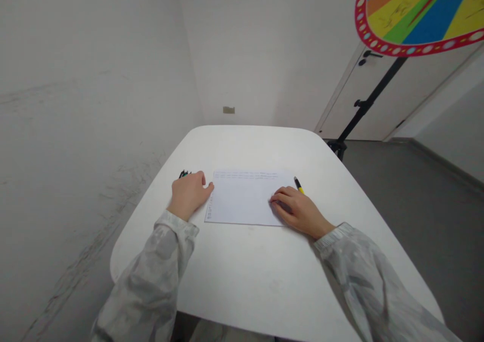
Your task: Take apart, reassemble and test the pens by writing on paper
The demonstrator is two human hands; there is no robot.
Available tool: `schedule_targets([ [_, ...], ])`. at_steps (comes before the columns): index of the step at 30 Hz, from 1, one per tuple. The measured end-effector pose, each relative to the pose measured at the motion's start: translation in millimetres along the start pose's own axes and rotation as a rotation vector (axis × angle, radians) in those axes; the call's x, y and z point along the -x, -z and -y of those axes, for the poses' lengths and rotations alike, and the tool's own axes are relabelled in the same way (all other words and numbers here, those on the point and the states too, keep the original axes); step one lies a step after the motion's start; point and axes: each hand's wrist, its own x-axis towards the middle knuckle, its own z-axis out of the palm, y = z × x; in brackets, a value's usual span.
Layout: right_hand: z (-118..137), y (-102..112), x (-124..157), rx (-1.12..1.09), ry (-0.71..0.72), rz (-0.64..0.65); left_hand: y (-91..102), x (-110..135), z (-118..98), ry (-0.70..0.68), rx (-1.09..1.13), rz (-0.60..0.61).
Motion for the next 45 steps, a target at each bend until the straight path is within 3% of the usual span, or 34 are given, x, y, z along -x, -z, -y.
schedule_targets([
  [6,0,1,0,0.005,-0.003,0.008,8.2,-3,14,0.11,-0.058,0.151],
  [22,-2,-1,1,0.012,0.014,0.002,6.8,0,9,0.02,-0.078,0.167],
  [29,-2,-1,2,0.052,0.027,-0.039,10.0,11,-10,-0.243,0.022,-0.099],
  [35,2,-3,0,-0.004,0.002,-0.217,-13.0,19,-32,-0.627,0.147,-0.316],
  [40,14,-14,-12,-0.189,-0.119,-0.333,-32.6,19,-45,-0.809,0.144,-0.41],
  [45,18,-25,-21,-0.237,-0.17,-0.3,-42.2,17,-48,-0.888,0.168,-0.424],
])
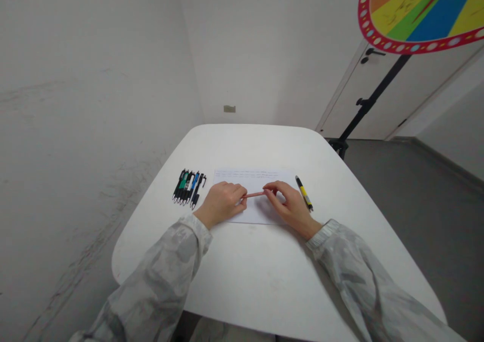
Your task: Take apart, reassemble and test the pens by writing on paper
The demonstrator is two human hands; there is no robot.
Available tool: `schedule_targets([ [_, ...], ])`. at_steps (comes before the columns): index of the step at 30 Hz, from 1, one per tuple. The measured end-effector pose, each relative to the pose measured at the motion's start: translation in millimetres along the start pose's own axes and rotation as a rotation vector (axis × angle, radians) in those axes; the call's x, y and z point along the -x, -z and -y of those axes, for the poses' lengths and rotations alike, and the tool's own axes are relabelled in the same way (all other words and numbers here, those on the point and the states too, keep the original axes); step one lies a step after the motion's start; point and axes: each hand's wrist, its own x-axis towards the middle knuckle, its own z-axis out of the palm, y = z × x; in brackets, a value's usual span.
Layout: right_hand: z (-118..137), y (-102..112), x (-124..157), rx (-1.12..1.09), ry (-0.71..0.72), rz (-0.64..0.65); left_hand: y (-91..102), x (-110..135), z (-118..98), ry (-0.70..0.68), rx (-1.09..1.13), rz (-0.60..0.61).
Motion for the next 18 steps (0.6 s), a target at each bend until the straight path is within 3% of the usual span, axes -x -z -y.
schedule_targets([
  [9,-7,4,7,0.07,0.02,0.029,-5.6,2,4,0.003,0.099,-0.137],
  [18,-14,4,7,-0.055,-0.136,-0.077,-14.6,6,6,0.22,0.35,-0.173],
])
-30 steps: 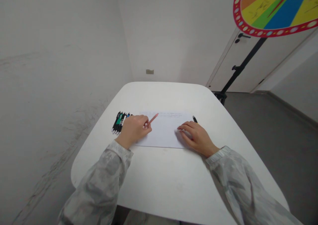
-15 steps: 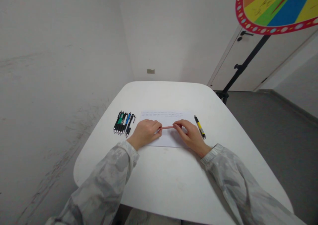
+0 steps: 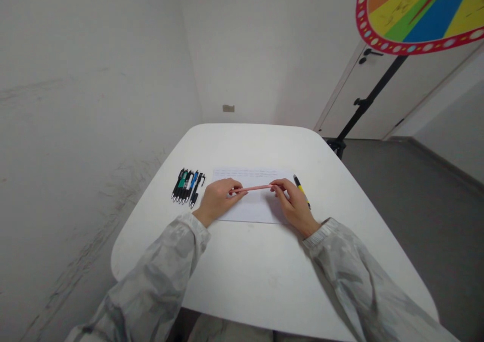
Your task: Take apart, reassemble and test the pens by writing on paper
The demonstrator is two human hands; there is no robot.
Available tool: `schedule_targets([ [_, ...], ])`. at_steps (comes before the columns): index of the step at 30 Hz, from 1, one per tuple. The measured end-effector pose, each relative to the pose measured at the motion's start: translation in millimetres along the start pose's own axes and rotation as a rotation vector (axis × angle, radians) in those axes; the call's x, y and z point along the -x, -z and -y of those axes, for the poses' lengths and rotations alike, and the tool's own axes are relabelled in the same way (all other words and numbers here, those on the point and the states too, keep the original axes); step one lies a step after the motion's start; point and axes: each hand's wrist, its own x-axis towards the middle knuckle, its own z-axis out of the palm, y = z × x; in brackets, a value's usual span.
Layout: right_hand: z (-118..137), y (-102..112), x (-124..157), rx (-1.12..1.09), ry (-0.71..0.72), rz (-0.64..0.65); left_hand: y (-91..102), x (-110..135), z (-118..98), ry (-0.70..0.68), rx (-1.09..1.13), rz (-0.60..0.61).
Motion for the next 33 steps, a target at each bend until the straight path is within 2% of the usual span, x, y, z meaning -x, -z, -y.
schedule_targets([
  [12,-0.9,-1.0,1.1,-0.006,-0.061,-0.026,1.1,-0.3,-4.4,0.024,0.032,0.018],
  [33,-2.3,-1.5,0.4,-0.019,-0.069,-0.039,2.9,-0.5,-5.5,0.042,0.048,-0.005],
])
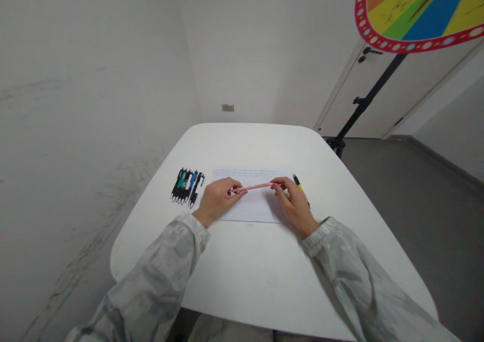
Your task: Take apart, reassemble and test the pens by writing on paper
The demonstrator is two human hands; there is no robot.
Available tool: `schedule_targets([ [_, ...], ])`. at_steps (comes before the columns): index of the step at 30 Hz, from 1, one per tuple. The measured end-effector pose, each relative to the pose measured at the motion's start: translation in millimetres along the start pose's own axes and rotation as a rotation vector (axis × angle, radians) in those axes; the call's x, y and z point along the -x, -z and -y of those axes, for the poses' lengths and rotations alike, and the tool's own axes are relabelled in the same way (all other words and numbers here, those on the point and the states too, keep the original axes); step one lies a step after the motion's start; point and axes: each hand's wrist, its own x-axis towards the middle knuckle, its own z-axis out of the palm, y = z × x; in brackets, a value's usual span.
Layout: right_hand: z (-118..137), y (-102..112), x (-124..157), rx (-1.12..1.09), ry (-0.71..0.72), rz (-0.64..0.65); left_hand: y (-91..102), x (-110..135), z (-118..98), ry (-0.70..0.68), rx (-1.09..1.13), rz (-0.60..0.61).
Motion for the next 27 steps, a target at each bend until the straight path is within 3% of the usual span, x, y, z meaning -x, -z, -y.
schedule_targets([
  [27,0.3,-0.4,0.0,0.025,-0.041,-0.016,-2.5,1.9,1.9,0.008,0.076,-0.081],
])
